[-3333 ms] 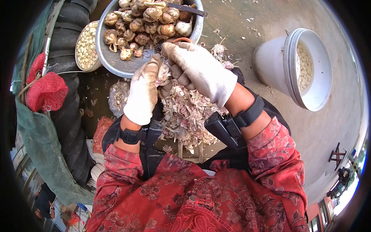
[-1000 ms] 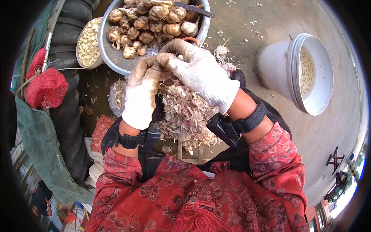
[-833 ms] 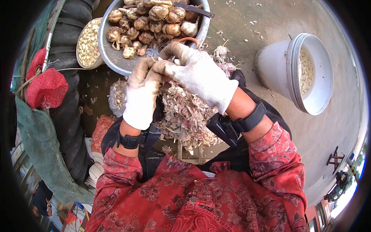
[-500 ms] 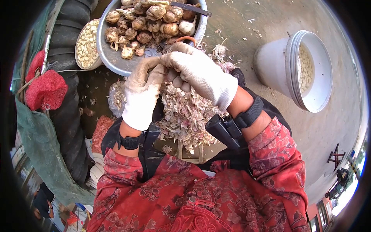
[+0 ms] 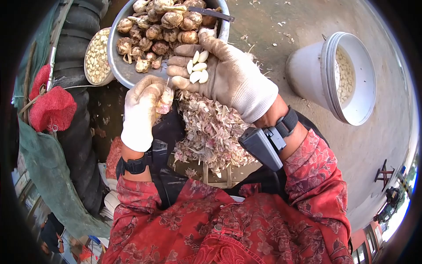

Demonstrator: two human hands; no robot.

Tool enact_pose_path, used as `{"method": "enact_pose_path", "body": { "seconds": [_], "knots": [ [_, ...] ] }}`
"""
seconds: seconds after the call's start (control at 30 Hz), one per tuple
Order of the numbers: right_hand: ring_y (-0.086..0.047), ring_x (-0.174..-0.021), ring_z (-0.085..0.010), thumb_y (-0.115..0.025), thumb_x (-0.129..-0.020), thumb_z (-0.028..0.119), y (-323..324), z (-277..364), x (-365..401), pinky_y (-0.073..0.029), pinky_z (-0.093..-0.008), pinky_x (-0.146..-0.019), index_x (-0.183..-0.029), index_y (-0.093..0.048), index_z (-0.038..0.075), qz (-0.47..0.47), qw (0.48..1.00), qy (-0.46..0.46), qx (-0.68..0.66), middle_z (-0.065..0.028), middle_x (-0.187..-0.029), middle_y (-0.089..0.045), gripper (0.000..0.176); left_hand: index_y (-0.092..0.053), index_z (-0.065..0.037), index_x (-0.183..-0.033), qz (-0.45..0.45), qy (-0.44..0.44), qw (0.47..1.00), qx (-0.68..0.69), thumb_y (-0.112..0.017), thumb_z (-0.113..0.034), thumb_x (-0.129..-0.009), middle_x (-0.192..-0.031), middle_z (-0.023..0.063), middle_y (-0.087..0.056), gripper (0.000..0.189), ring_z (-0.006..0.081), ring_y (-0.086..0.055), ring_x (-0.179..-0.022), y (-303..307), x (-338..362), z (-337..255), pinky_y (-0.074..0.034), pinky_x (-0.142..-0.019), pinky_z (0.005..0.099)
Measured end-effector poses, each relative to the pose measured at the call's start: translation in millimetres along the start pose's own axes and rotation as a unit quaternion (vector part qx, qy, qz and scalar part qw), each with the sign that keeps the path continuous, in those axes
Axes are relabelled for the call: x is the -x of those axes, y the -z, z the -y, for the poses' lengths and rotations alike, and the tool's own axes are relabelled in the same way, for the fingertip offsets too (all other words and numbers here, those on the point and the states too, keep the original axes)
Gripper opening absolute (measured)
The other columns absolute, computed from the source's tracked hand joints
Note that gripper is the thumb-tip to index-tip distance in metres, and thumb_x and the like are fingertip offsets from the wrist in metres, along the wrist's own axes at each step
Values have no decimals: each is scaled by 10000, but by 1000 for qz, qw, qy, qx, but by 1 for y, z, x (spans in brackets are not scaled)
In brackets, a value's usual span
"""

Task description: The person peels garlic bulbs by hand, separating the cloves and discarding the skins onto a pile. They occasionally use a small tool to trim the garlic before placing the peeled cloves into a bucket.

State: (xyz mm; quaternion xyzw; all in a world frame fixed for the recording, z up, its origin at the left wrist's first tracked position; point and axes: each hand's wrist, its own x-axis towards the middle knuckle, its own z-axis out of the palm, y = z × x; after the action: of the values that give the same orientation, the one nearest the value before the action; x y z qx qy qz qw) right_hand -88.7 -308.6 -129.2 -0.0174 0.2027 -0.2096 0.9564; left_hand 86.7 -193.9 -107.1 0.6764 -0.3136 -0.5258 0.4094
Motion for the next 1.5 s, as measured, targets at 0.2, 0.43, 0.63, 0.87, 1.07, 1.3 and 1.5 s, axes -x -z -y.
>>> {"method": "enact_pose_path", "body": {
  "seconds": [0.2, 0.43, 0.63, 0.87, 1.07, 1.3, 1.5],
  "knots": [
    [-553, -1125, -360, -416, -991, 334, -1, 0, -2, -467, -524, -945, -1240, -479, -48, 1, 998, -4, -64, -229, -1193, -565, 460, -642, 12, -996, 100, -26, 992, -73, -514, -233, -945, -692, 85, -620, 281, 152, -579, -643, -9, 9, -10, -443, -578, 302],
    [-550, -1123, -369, -436, -985, 333, 4, -5, -4, -447, -517, -965, -1179, -501, -14, -2, 996, -2, -85, -246, -1192, -554, 403, -560, -42, -827, -101, -130, 938, -306, -704, -263, -822, -774, 101, -579, 264, 314, -557, -717, -29, 8, -18, -455, -660, 401],
    [-540, -1156, -320, -458, -987, 273, 11, -12, -5, -448, -480, -978, -1260, -489, 5, 36, 995, -14, -88, -195, -1259, -544, 383, -594, -67, -912, -76, -340, 859, -375, -730, -269, -770, -869, 126, -600, 282, 330, -582, -834, -34, -3, -7, -468, -703, 438],
    [-560, -1115, -346, -447, -988, 302, 8, -13, -5, -462, -476, -945, -1120, -525, -7, 31, 994, -24, -101, -223, -1187, -576, 345, -577, -62, -949, -83, -303, 899, -306, -715, -170, -782, -881, 121, -593, 242, 313, -595, -807, -34, 1, -1, -478, -701, 416],
    [-627, -947, -226, -525, -962, 317, 1, -13, 0, -515, -326, -790, -1037, -556, 27, -63, 994, 5, 95, -124, -1005, -621, 301, -560, -63, -1002, -106, -258, 930, -239, -688, -125, -833, -839, 91, -618, 220, 235, -619, -684, -31, 4, 2, -494, -619, 340],
    [-505, -607, -45, -579, -930, 362, -7, -18, 3, -422, -179, -525, -965, -609, 15, -71, 916, 35, 392, 15, -730, -564, 350, -567, -47, -1024, -98, -154, 955, -232, -663, -125, -855, -822, 100, -624, 210, 222, -629, -701, -32, 7, -11, -497, -636, 335],
    [-505, -604, -44, -589, -924, 354, -11, -19, 3, -421, -179, -522, -967, -614, 13, -92, 869, 53, 483, 7, -739, -577, 344, -599, -15, -1009, -101, -285, 895, -328, -628, -144, -891, -877, 113, -651, 178, 211, -629, -776, -27, -1, 2, -490, -698, 326]
  ]
}}
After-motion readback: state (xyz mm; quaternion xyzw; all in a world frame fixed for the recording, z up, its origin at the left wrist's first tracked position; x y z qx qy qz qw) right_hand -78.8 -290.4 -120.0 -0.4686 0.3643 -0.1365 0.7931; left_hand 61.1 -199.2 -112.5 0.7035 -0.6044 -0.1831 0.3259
